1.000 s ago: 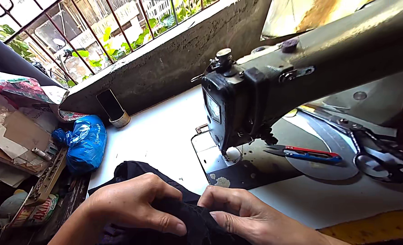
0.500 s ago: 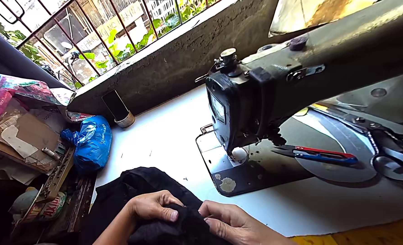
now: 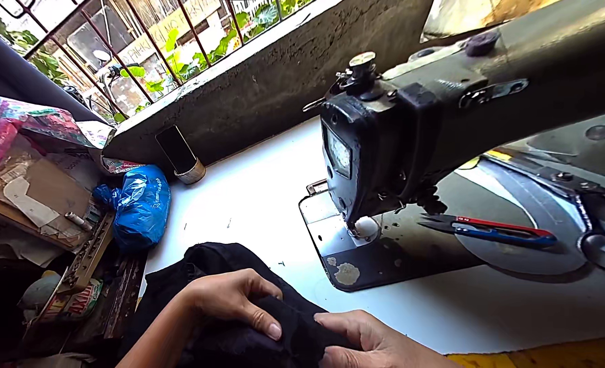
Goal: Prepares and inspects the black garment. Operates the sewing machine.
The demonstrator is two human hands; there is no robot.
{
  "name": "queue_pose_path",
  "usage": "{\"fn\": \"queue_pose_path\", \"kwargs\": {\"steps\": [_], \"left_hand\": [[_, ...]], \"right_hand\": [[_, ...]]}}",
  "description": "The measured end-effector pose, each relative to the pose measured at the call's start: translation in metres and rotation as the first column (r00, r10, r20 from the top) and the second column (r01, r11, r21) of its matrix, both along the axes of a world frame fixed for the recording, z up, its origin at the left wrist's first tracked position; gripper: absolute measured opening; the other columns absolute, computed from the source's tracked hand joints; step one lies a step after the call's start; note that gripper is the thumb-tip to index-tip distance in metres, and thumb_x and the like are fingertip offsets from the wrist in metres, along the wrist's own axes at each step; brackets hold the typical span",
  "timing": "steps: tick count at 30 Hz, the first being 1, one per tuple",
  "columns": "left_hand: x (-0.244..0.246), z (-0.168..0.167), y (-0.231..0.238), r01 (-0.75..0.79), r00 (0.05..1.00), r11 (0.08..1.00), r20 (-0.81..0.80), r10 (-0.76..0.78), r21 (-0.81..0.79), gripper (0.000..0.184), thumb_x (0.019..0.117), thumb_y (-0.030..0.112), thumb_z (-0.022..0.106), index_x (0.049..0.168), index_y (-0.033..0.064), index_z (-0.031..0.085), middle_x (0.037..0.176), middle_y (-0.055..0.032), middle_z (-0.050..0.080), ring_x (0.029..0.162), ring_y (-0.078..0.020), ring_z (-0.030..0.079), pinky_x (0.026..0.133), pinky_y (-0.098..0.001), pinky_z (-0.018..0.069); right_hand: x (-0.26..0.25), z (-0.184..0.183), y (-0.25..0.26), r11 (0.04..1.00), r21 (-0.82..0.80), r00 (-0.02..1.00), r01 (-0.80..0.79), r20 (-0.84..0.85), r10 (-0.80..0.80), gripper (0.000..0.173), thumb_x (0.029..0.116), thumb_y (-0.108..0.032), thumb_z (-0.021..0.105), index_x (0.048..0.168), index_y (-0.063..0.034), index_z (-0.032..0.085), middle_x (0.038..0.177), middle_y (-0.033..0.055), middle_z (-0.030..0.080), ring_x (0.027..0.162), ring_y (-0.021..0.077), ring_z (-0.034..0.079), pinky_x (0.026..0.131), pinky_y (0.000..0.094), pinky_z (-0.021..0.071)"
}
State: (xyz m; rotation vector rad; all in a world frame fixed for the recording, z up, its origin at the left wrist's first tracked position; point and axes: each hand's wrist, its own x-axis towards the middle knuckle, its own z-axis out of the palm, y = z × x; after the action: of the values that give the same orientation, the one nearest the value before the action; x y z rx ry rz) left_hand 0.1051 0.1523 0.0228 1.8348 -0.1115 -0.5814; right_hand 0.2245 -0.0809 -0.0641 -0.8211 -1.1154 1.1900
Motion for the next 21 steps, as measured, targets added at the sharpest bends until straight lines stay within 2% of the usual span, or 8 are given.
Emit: {"fn": "queue_pose_path", "kwargs": {"steps": [4, 5, 8, 10, 16, 19, 20, 21], "left_hand": [[-0.012, 0.034, -0.021, -0.013, 0.980, 0.957, 0.196, -0.046, 0.289, 0.067, 0.0936, 0.052, 0.067, 0.136, 0.0002, 0.059, 0.125, -0.0068, 0.067, 0.116, -0.0041, 0.061, 0.102, -0.0240, 0.0494], [-0.013, 0.037, -0.028, -0.016, 0.986, 0.954, 0.162, -0.034, 0.299, 0.064, 0.0925, 0.046, 0.070, 0.136, 0.0003, 0.059, 0.123, -0.0074, 0.067, 0.113, -0.0039, 0.061, 0.099, -0.0233, 0.0495], [-0.008, 0.038, -0.042, -0.107, 0.993, 0.956, -0.017, 0.116, 0.272, 0.026, 0.0860, 0.021, 0.080, 0.102, 0.0043, 0.067, 0.087, 0.0046, 0.067, 0.079, 0.0050, 0.061, 0.071, -0.0138, 0.0500], [-0.005, 0.041, -0.043, -0.097, 0.988, 0.967, -0.092, 0.122, 0.237, 0.017, 0.0847, 0.016, 0.080, 0.092, 0.0057, 0.068, 0.076, 0.0099, 0.065, 0.069, 0.0081, 0.059, 0.062, -0.0109, 0.0475], [-0.006, 0.027, -0.029, 0.014, 0.997, 0.997, -0.076, -0.008, 0.078, 0.010, 0.0897, 0.016, 0.074, 0.090, 0.0064, 0.071, 0.083, 0.0122, 0.066, 0.076, 0.0098, 0.059, 0.067, -0.0099, 0.0479], [-0.015, 0.028, -0.035, -0.034, 0.990, 0.909, 0.140, -0.027, 0.416, 0.022, 0.0938, 0.021, 0.068, 0.100, 0.0004, 0.073, 0.096, -0.0054, 0.067, 0.094, -0.0094, 0.061, 0.085, -0.0278, 0.0476], [-0.019, 0.030, -0.044, -0.096, 0.974, 0.846, 0.227, -0.030, 0.524, 0.020, 0.0918, 0.019, 0.067, 0.101, 0.0013, 0.072, 0.092, -0.0078, 0.070, 0.091, -0.0152, 0.064, 0.087, -0.0381, 0.0463], [-0.022, 0.033, -0.051, -0.147, 0.960, 0.809, 0.278, -0.020, 0.568, 0.019, 0.0891, 0.017, 0.066, 0.101, 0.0031, 0.071, 0.087, -0.0062, 0.070, 0.086, -0.0142, 0.065, 0.086, -0.0390, 0.0470]], "right_hand": [[0.000, -0.006, -0.001, 1.000, -0.017, 0.997, -0.009, -0.080, 0.007, 0.010, 0.1016, -0.014, 0.061, 0.095, -0.0139, 0.069, 0.083, -0.0151, 0.067, 0.078, -0.0094, 0.062, 0.070, 0.0118, 0.0509], [-0.001, -0.007, -0.001, 1.000, -0.014, 0.997, -0.020, -0.080, 0.019, 0.010, 0.1017, -0.015, 0.061, 0.095, -0.0137, 0.069, 0.084, -0.0150, 0.067, 0.078, -0.0094, 0.061, 0.071, 0.0117, 0.0511], [-0.003, -0.007, 0.003, 0.999, 0.024, 0.997, -0.032, -0.063, 0.034, 0.011, 0.1019, -0.016, 0.061, 0.094, -0.0122, 0.068, 0.083, -0.0141, 0.066, 0.077, -0.0094, 0.060, 0.069, 0.0113, 0.0499], [-0.003, -0.007, 0.003, 0.998, 0.062, 0.999, -0.024, -0.038, 0.026, 0.014, 0.1027, -0.017, 0.060, 0.092, -0.0116, 0.067, 0.080, -0.0137, 0.063, 0.074, -0.0098, 0.057, 0.067, 0.0104, 0.0474], [-0.005, -0.002, 0.004, 0.989, 0.149, 0.996, 0.004, 0.091, -0.018, 0.026, 0.1067, -0.020, 0.052, 0.083, -0.0101, 0.059, 0.069, -0.0121, 0.049, 0.064, -0.0111, 0.046, 0.058, 0.0076, 0.0365], [-0.009, -0.003, 0.008, 0.996, 0.046, 0.995, 0.080, 0.062, -0.083, 0.027, 0.1063, -0.019, 0.051, 0.080, -0.0136, 0.056, 0.066, -0.0128, 0.048, 0.060, -0.0096, 0.045, 0.055, 0.0091, 0.0362], [-0.009, -0.002, 0.010, 0.996, 0.015, 0.995, 0.092, 0.035, -0.093, 0.027, 0.1062, -0.019, 0.051, 0.080, -0.0157, 0.057, 0.066, -0.0140, 0.049, 0.060, -0.0098, 0.047, 0.056, 0.0090, 0.0378], [-0.008, -0.001, 0.010, 0.996, 0.013, 0.996, 0.085, 0.013, -0.085, 0.027, 0.1062, -0.019, 0.051, 0.080, -0.0164, 0.057, 0.067, -0.0146, 0.050, 0.061, -0.0100, 0.048, 0.056, 0.0089, 0.0392]]}}
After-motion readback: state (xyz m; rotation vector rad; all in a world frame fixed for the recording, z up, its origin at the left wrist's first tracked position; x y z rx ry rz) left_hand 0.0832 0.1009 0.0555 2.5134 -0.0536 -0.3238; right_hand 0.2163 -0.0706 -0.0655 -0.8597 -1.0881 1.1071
